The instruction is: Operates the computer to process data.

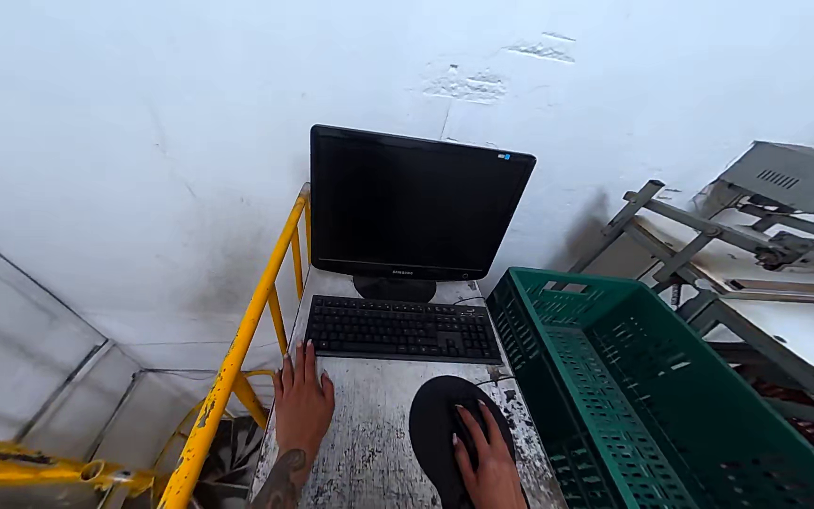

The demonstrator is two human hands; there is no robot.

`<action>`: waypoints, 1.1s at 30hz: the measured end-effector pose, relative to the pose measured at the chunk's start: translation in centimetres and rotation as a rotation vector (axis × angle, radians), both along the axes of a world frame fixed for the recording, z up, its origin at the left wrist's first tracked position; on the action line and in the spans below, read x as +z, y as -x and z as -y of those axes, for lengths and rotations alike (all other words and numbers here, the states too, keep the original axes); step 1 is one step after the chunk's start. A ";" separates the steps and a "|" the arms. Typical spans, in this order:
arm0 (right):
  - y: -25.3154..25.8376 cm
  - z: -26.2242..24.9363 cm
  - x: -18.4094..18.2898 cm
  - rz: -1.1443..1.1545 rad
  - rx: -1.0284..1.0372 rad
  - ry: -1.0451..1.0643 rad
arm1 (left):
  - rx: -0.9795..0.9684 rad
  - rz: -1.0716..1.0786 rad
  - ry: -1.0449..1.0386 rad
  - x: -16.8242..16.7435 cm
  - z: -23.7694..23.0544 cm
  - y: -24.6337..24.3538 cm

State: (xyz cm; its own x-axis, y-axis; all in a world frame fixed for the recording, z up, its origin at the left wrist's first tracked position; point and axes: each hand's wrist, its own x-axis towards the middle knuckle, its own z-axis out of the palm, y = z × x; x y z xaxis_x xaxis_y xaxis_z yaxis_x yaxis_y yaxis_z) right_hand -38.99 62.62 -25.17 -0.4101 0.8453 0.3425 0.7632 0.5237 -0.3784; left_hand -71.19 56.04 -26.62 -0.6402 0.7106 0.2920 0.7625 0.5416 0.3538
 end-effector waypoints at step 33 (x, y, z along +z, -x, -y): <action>-0.1 -0.3 -0.4 -0.034 0.047 0.026 | 0.001 -0.029 0.030 0.3 0.0 -0.2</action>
